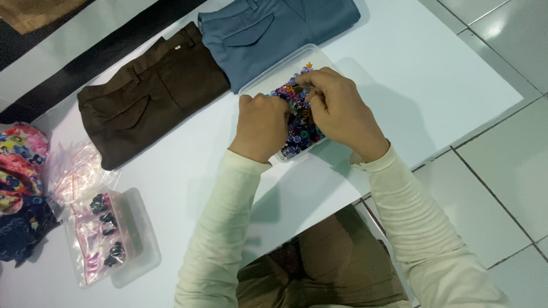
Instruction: Sorting small black buttons from a container of colorful beads and placing them on a table
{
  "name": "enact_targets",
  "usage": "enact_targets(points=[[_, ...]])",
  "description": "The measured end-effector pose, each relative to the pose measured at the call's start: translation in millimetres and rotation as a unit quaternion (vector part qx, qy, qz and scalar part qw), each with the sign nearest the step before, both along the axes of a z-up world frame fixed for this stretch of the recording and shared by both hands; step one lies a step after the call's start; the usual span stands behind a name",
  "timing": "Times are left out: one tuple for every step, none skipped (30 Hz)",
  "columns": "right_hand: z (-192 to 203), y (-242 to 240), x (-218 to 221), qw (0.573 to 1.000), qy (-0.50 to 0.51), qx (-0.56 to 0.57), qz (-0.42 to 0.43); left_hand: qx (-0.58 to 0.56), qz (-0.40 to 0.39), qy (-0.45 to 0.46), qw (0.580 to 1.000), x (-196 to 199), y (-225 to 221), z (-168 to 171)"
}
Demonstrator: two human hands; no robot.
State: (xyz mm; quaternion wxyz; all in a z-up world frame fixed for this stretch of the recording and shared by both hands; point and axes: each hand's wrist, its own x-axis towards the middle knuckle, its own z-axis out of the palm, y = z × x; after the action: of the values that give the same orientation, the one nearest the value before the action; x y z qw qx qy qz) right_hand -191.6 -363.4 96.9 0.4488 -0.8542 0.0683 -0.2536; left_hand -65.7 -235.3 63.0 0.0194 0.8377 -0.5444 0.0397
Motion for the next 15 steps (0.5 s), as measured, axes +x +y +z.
enact_targets(points=[[-0.7, 0.7, -0.8, 1.0, -0.001, 0.0, 0.001, 0.0, 0.001, -0.001, 1.0, 2.0, 4.5, 0.6], [-0.6, 0.6, -1.2, 1.0, 0.006, 0.0, 0.001, -0.029, -0.002, 0.013, 1.0, 4.4, 8.0, 1.4], [-0.6, 0.7, -1.4, 1.0, 0.014, 0.001, 0.0, -0.057, -0.006, 0.026, 0.998, 6.9, 11.8, 2.4], [2.6, 2.0, -2.1, 1.0, 0.013, -0.002, 0.0, -0.06, -0.006, 0.026, 0.998, 8.6, 12.1, 2.8], [5.7, 3.5, -2.5, 1.0, 0.029, -0.009, 0.002, -0.081, -0.004, 0.064, 0.995, 10.5, 12.5, 3.2], [8.6, 4.7, -3.5, 0.999, 0.046, -0.015, 0.003, -0.101, -0.002, 0.103, 0.99, 11.8, 12.5, 3.1], [12.5, 7.3, -4.4, 0.999, 0.047, -0.018, 0.003, -0.104, -0.003, 0.103, 0.989, 13.4, 12.8, 1.7], [16.3, 10.5, -5.5, 0.992, 0.121, -0.046, -0.002, -0.137, -0.003, 0.119, 0.983, 14.1, 14.1, -0.2], [20.0, 14.3, -6.3, 0.978, 0.194, -0.073, -0.008, -0.17, -0.003, 0.135, 0.976, 15.1, 16.0, -2.2], [17.8, 14.1, -2.3, 0.978, 0.196, -0.077, -0.007, -0.174, -0.002, 0.137, 0.975, 14.0, 17.0, 1.2], [15.6, 14.0, 1.7, 0.965, 0.232, -0.12, 0.012, -0.182, 0.005, 0.118, 0.976, 13.0, 18.1, 4.5], [13.0, 13.6, 5.3, 0.95, 0.267, -0.161, 0.031, -0.189, 0.01, 0.099, 0.977, 11.7, 19.0, 7.6], [11.5, 14.4, 6.4, 0.949, 0.268, -0.165, 0.031, -0.193, 0.011, 0.101, 0.976, 13.2, 18.6, 0.5], [10.3, 15.7, 7.2, 0.944, 0.276, -0.176, 0.048, -0.171, 0.023, 0.063, 0.983, 14.3, 18.6, -6.5], [9.4, 16.9, 8.0, 0.938, 0.284, -0.186, 0.065, -0.149, 0.034, 0.025, 0.988, 15.5, 18.4, -13.3]])
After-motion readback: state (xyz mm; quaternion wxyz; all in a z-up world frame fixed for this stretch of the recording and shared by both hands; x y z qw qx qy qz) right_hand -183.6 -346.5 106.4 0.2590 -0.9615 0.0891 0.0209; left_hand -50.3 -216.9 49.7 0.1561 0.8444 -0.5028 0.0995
